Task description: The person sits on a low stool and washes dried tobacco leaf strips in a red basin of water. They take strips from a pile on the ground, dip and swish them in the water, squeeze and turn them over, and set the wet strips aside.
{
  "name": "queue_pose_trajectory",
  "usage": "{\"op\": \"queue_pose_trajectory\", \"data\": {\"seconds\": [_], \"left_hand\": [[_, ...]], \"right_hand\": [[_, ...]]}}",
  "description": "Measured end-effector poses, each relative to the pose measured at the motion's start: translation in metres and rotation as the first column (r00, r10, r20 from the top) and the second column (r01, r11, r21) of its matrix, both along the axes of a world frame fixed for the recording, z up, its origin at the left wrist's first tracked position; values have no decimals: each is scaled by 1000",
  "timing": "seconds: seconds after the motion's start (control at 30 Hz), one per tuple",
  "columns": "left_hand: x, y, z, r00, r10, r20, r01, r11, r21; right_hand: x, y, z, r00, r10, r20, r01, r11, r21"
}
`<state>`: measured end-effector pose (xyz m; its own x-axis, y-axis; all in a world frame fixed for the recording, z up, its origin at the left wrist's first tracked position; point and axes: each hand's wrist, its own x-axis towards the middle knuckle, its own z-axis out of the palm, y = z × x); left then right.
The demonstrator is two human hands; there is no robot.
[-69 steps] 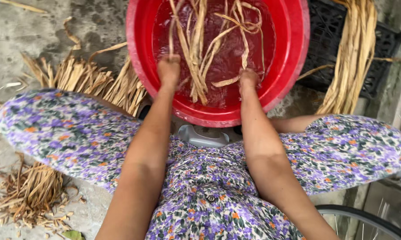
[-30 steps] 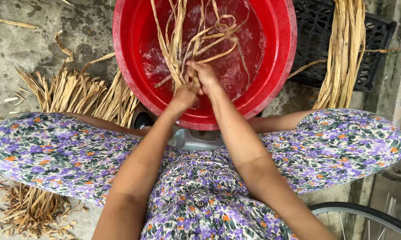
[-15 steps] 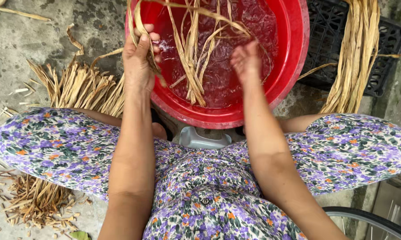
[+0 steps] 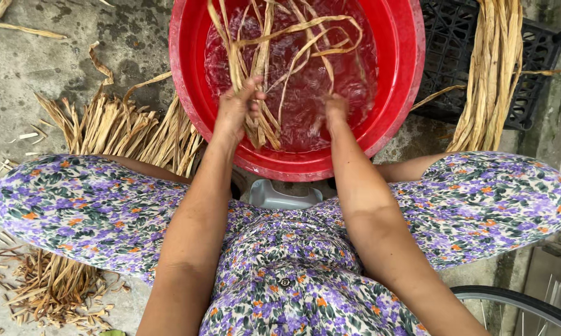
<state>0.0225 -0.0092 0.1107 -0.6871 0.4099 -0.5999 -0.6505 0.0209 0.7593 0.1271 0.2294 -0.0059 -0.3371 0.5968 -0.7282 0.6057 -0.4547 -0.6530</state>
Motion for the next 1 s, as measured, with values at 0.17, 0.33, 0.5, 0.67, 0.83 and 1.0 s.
{"op": "queue_pose_trajectory", "data": {"seconds": [0.17,0.33,0.5,0.67,0.83,1.0], "left_hand": [[24,28,-52,953,-302,4,286,900,-328],[22,36,-90,808,-480,-343,276,821,-500],[34,47,-87,736,-672,85,554,524,-647],[65,40,-3,565,-784,-255,625,609,-489],[23,-9,85,931,-305,202,316,948,-24],[-1,-10,65,928,-346,-138,345,938,-32]], "right_hand": [[-27,-50,19,932,141,-335,-235,936,-261],[-38,-66,37,922,139,-361,-234,943,-235],[-32,-72,10,949,298,-104,-306,950,-61],[-25,-4,-12,976,-214,-51,205,968,-143],[5,86,-1,859,-353,-372,307,935,-178],[-32,44,30,844,-305,-441,240,950,-198]]}}
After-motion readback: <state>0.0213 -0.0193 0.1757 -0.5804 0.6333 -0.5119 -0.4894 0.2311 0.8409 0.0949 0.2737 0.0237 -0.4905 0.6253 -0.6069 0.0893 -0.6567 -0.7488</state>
